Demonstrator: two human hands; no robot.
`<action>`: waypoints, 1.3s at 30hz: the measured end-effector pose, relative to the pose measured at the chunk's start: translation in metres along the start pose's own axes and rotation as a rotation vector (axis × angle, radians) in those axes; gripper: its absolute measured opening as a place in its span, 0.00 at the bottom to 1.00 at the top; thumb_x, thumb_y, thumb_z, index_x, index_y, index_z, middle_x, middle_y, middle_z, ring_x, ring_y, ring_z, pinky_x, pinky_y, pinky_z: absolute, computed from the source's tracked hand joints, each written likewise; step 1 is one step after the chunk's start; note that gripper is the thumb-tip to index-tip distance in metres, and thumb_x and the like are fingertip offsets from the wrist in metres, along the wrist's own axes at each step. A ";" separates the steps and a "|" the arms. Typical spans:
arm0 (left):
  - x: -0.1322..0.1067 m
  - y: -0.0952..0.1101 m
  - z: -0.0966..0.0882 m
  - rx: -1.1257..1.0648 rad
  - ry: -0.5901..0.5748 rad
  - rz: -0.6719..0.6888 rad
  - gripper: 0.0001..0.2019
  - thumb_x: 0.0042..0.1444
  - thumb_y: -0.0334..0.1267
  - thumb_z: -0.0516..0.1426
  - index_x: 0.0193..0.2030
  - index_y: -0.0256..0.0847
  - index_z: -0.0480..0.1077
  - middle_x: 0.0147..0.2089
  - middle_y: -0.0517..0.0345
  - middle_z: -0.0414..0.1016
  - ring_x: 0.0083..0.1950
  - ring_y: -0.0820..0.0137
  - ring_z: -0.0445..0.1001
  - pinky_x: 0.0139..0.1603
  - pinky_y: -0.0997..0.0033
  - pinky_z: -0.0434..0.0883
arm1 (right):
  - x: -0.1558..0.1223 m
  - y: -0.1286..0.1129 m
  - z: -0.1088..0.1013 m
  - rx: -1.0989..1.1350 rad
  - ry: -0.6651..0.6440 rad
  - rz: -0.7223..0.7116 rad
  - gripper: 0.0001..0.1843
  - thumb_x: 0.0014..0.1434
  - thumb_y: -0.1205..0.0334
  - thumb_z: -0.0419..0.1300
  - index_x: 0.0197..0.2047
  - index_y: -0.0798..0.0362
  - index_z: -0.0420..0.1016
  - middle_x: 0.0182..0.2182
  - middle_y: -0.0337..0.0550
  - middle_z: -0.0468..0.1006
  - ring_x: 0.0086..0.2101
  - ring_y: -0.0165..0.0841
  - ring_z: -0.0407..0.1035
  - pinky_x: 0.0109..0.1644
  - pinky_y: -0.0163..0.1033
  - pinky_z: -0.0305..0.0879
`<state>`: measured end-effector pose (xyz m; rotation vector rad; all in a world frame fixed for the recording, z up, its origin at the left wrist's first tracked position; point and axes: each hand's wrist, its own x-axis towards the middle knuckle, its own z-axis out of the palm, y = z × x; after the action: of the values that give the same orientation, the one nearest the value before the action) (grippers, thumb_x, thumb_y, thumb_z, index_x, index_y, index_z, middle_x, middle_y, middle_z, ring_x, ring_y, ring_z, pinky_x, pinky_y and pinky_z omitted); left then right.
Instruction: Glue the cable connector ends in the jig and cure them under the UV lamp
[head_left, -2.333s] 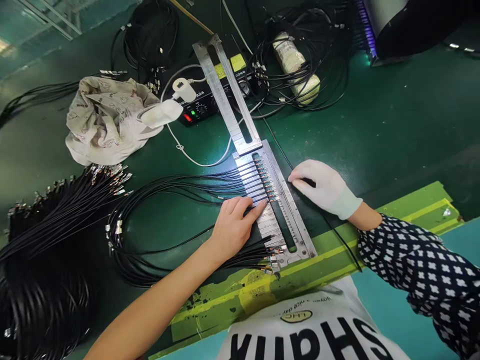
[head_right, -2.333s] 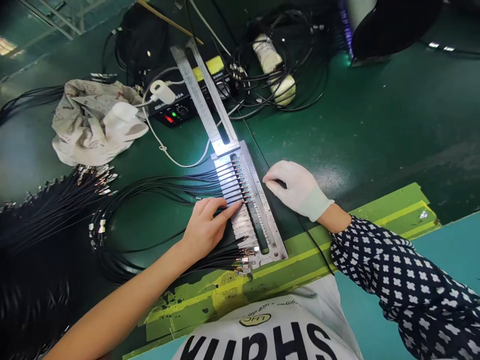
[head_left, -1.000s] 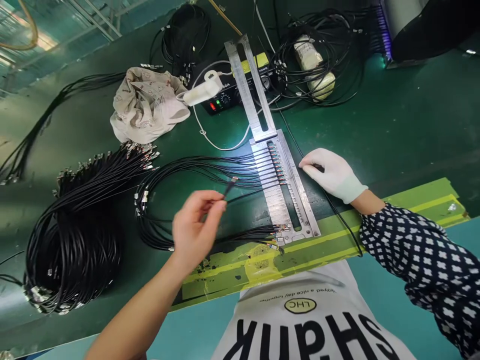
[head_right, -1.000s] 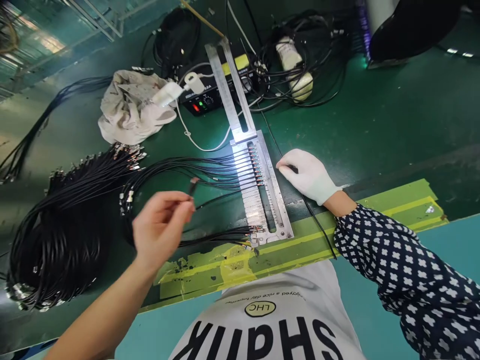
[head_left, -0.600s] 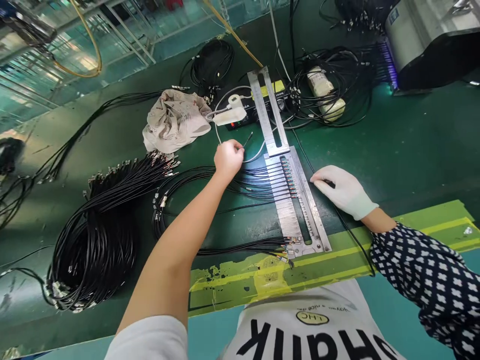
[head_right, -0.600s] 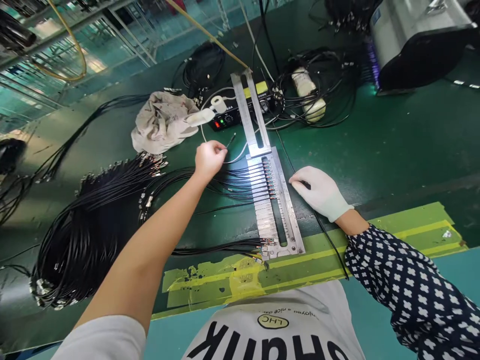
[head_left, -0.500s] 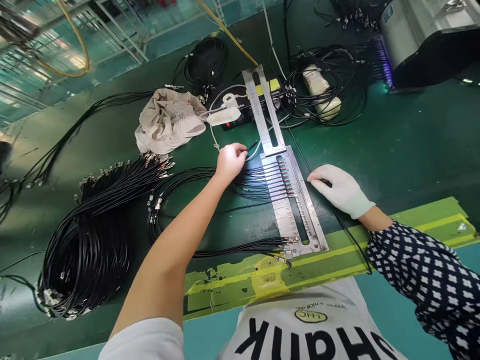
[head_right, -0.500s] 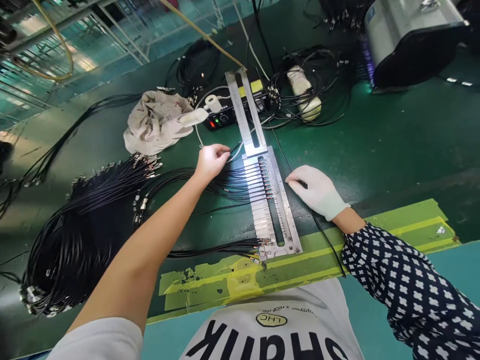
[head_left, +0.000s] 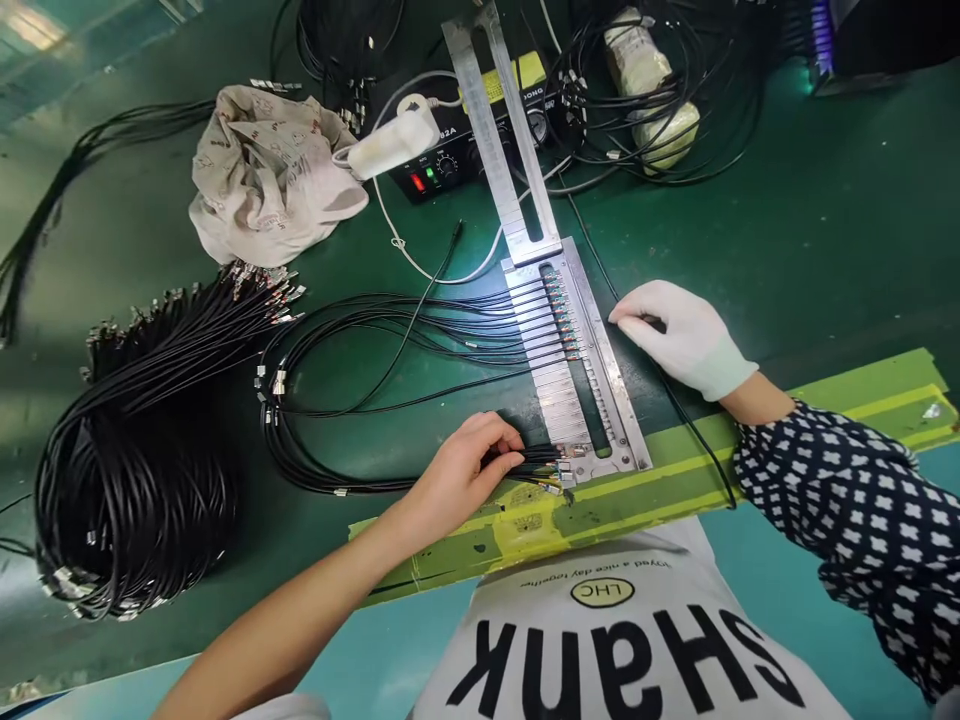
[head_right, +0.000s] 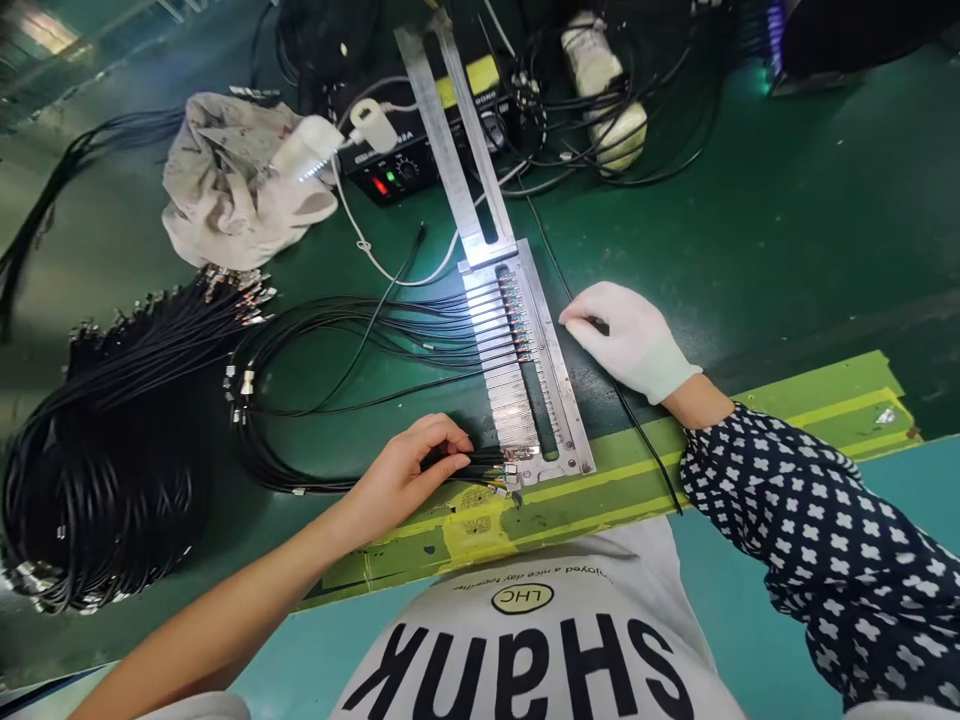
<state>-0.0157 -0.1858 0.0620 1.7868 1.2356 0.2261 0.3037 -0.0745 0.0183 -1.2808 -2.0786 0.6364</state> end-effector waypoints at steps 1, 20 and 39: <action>0.001 -0.002 -0.001 -0.020 0.024 0.006 0.06 0.70 0.39 0.55 0.44 0.43 0.72 0.41 0.56 0.73 0.43 0.68 0.71 0.44 0.67 0.69 | 0.000 0.001 0.000 0.004 0.004 -0.001 0.11 0.67 0.61 0.57 0.42 0.48 0.82 0.44 0.44 0.82 0.46 0.42 0.76 0.54 0.50 0.72; 0.012 0.001 -0.025 -0.047 0.064 -0.019 0.07 0.72 0.39 0.51 0.46 0.44 0.70 0.36 0.60 0.74 0.34 0.74 0.72 0.36 0.73 0.69 | 0.004 0.002 0.001 0.036 0.006 -0.005 0.10 0.67 0.62 0.57 0.42 0.49 0.81 0.43 0.44 0.82 0.45 0.43 0.75 0.53 0.51 0.72; 0.074 -0.003 -0.023 0.736 0.140 0.410 0.23 0.68 0.27 0.44 0.64 0.43 0.69 0.42 0.53 0.71 0.37 0.70 0.70 0.35 0.74 0.67 | 0.006 0.003 0.000 0.032 -0.002 -0.002 0.11 0.67 0.63 0.56 0.41 0.48 0.81 0.42 0.42 0.82 0.45 0.41 0.75 0.53 0.48 0.70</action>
<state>0.0038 -0.1124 0.0480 2.7046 1.1083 0.1327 0.3029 -0.0677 0.0179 -1.2602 -2.0626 0.6675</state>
